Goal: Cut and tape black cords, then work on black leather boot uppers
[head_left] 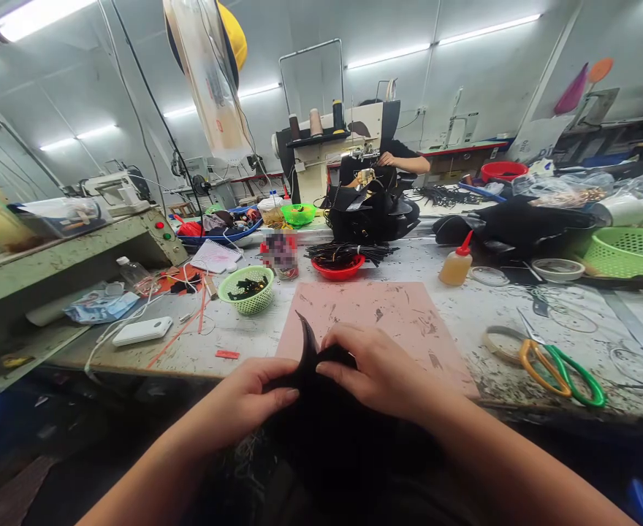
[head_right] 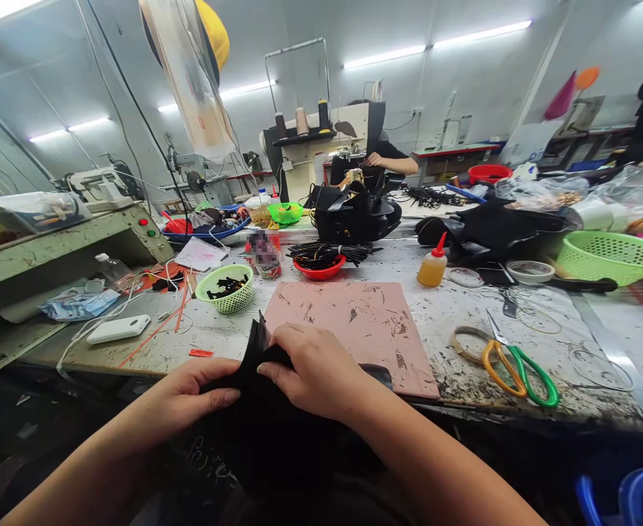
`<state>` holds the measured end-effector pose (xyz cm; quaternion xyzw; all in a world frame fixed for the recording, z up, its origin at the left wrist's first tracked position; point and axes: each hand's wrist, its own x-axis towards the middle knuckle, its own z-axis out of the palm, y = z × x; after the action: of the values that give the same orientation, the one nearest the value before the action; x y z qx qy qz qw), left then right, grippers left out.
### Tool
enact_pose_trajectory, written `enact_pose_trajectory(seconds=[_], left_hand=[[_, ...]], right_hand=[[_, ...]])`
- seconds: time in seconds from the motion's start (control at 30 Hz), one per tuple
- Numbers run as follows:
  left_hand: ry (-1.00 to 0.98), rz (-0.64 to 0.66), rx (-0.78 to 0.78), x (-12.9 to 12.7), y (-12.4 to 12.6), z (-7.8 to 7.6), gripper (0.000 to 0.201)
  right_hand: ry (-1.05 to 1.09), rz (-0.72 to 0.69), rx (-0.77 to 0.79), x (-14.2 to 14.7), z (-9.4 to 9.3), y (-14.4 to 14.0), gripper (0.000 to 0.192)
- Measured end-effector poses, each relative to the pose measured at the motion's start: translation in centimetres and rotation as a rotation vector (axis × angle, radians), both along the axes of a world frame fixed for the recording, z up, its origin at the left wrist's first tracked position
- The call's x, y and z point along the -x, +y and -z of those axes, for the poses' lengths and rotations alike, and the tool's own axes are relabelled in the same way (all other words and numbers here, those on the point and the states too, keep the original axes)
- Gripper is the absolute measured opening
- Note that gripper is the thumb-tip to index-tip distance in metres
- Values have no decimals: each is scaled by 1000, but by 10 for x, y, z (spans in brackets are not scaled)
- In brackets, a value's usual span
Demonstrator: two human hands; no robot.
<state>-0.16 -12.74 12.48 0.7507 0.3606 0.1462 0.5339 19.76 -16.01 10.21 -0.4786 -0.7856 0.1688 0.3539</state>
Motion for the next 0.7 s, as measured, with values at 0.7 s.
enact_pose_trajectory(seconds=[0.7], left_hand=[[-76, -48, -76, -15, -1, -4, 35]], right_hand=[[287, 58, -44, 1, 8, -1, 7]])
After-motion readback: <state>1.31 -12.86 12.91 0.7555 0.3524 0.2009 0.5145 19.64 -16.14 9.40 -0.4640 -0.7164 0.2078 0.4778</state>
